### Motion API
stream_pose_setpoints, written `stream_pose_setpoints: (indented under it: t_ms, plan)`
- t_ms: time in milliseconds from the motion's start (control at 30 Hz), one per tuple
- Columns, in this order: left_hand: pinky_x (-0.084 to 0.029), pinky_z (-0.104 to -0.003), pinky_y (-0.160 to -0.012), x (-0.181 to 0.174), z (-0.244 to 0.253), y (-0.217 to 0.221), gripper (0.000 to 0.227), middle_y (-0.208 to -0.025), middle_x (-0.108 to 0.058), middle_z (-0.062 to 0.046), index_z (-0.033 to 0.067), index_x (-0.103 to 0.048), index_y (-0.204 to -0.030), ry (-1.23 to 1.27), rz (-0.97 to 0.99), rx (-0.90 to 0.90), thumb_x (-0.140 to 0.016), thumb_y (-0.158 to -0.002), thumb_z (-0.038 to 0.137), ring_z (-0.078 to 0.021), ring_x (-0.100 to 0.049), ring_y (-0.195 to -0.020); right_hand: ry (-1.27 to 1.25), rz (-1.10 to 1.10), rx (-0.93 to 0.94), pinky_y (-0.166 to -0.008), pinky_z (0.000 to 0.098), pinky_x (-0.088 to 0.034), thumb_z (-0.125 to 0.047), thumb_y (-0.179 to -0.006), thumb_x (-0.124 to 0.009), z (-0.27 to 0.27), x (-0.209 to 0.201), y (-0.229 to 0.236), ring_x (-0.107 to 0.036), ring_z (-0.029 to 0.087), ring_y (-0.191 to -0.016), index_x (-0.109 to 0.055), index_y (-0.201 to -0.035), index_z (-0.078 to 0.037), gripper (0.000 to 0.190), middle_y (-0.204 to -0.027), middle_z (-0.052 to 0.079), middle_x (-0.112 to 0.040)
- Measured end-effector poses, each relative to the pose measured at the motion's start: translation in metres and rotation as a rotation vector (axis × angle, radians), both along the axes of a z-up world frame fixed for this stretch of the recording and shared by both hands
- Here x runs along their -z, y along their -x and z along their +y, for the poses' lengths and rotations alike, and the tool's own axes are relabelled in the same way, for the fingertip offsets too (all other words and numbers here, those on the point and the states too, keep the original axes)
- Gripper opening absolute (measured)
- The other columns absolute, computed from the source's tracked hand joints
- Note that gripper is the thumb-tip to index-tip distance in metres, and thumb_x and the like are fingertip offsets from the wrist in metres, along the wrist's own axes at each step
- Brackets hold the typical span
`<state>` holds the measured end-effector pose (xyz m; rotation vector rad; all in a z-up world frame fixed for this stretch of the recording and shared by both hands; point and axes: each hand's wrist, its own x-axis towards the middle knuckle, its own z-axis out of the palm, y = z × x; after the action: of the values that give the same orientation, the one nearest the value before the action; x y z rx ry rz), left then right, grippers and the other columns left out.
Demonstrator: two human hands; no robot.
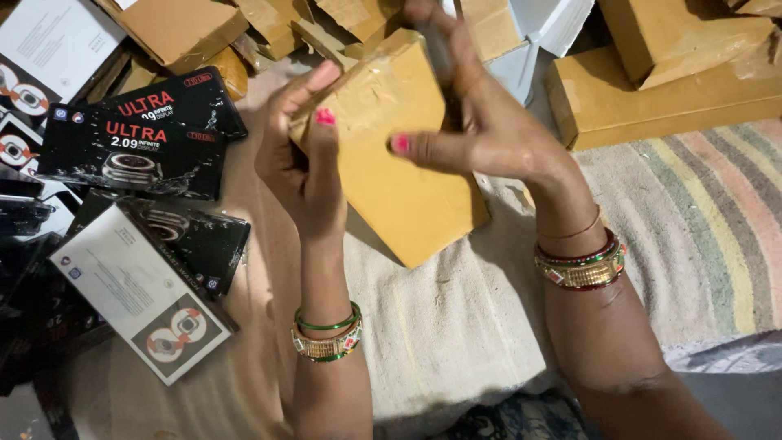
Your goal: The person packs smartwatch boxes into cardboard shipping boxes, seals them with tape, and then unpacks them to reveal the contents including the watch, strap, and charger. The person repeats this packing and unpacking process with multiple units.
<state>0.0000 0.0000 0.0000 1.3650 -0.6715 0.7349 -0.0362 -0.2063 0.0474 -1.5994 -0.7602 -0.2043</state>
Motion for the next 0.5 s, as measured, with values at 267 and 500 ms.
stream_pose_setpoints:
  t_ms: [267, 500]
  plan:
    - [-0.061, -0.040, -0.098, 0.021, 0.025, -0.039, 0.035, -0.123, -0.072, -0.023, -0.0127, -0.065, -0.130, 0.454, 0.224, -0.110, -0.060, -0.104, 0.010, -0.0266, -0.073, -0.106, 0.565, 0.323, 0.064, -0.082, 0.0330, -0.058, -0.021, -0.082, -0.083, -0.013, -0.004, -0.003, -0.072, 0.019, -0.096, -0.051, -0.135, -0.004, 0.064, -0.106, 0.012, -0.076]
    - [-0.049, -0.044, -0.116, 0.034, 0.031, -0.040, 0.074, -0.153, -0.046, -0.020, 0.0068, -0.029, -0.163, 0.485, 0.266, 0.235, -0.052, -0.106, 0.048, -0.0266, -0.057, -0.134, -0.028, 0.028, 0.325, -0.101, 0.0329, -0.061, 0.004, -0.089, -0.072, -0.032, -0.017, 0.019, -0.069, 0.017, -0.110, -0.057, -0.128, 0.001, 0.042, -0.118, 0.012, -0.069]
